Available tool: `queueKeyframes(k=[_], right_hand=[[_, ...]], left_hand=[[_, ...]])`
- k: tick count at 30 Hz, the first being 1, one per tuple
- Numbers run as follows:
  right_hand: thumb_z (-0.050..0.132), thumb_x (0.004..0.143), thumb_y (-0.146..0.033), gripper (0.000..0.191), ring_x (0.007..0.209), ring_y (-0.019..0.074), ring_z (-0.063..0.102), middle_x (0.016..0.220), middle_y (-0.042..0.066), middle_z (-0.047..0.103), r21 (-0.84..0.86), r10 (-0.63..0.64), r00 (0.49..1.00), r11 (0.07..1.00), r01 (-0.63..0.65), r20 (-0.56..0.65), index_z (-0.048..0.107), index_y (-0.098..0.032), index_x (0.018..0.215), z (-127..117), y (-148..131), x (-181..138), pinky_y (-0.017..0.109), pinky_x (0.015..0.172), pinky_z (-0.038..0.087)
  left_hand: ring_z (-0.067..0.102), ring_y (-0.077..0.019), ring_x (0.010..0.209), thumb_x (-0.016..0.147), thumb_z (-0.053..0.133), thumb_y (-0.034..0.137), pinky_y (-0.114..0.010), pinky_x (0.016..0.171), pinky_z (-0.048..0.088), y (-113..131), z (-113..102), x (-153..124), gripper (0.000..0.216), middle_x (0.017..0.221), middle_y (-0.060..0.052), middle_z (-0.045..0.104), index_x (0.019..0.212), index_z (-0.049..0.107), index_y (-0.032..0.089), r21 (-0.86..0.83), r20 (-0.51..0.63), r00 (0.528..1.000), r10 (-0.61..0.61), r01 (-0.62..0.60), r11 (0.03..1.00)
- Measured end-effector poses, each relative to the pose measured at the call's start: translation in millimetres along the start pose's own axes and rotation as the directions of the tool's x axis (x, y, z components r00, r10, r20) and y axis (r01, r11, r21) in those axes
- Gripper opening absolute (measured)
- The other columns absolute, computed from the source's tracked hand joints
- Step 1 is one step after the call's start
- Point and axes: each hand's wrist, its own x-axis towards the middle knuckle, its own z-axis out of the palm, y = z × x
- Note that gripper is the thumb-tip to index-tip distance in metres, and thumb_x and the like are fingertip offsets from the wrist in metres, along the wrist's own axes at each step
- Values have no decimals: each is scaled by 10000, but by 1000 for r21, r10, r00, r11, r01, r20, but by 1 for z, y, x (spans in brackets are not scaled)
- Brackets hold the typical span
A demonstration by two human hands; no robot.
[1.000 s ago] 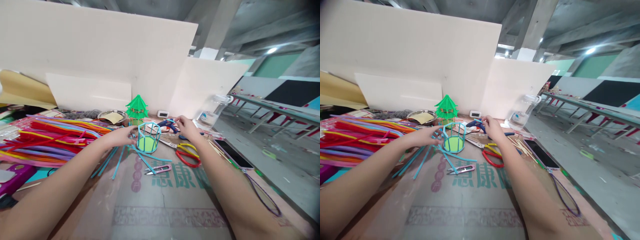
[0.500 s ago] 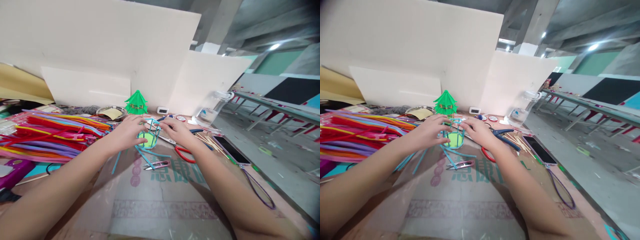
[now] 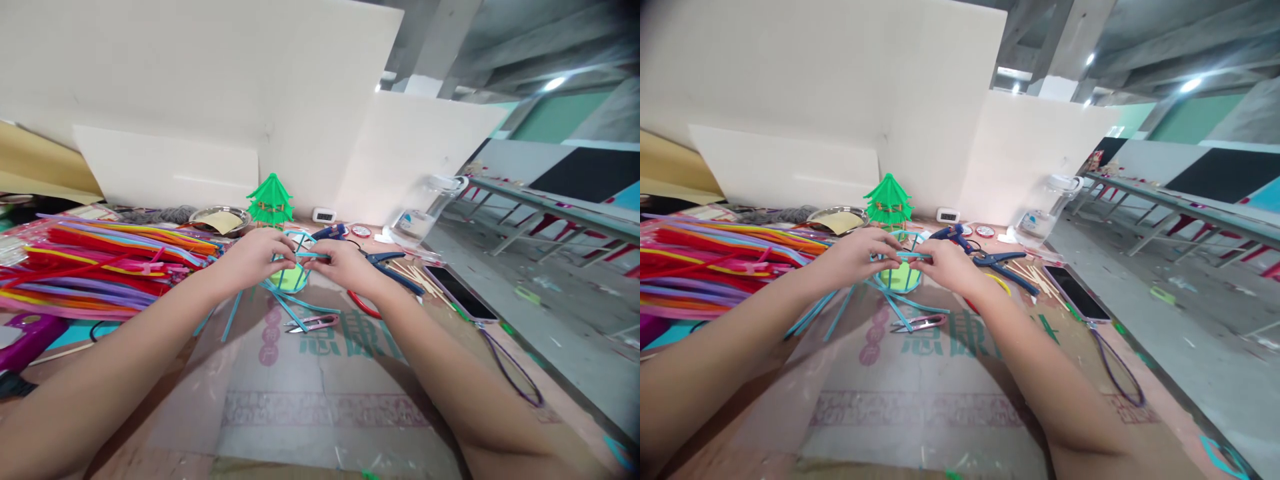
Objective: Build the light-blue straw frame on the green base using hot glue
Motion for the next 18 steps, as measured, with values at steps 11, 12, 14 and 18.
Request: queueKeyframes(k=[11, 12, 14, 18], right_hand=[[612, 924, -282, 144, 747, 145, 564, 832, 31, 686, -103, -6, 999, 995, 10, 44, 716, -183, 924, 5, -3, 0, 235, 637, 310], [615, 922, -281, 139, 749, 147, 566, 835, 33, 687, -112, -9, 999, 994, 14, 40, 713, -182, 921, 5, -4, 0, 237, 636, 310], [626, 916, -278, 125, 753, 151, 572, 849, 38, 692, -115, -14, 999, 993, 17, 31, 707, -182, 921, 5, -4, 0, 240, 640, 315], [626, 916, -285, 126, 753, 154, 571, 843, 36, 688, -119, -5, 1000, 993, 9, 30, 703, -187, 900, 5, -2, 0, 244, 640, 318]], left_hand=[[650, -197, 882, 854, 608, 460, -287, 828, 460, 8, -20, -1, 287, 906, -24, 738, 814, 742, 209, -235, 35, 981, -190, 192, 953], [648, -190, 848, 848, 605, 476, -280, 800, 460, 10, -25, -1, 303, 865, -15, 736, 802, 739, 208, -244, 35, 967, -253, 254, 936], [640, -175, 784, 841, 601, 493, -263, 750, 457, 12, -36, -3, 326, 795, 0, 726, 771, 733, 203, -274, 47, 941, -335, 334, 902], [597, -150, 649, 858, 559, 519, -244, 626, 426, 11, -53, -7, 372, 684, 6, 674, 770, 702, 187, -334, 68, 913, -403, 402, 853]])
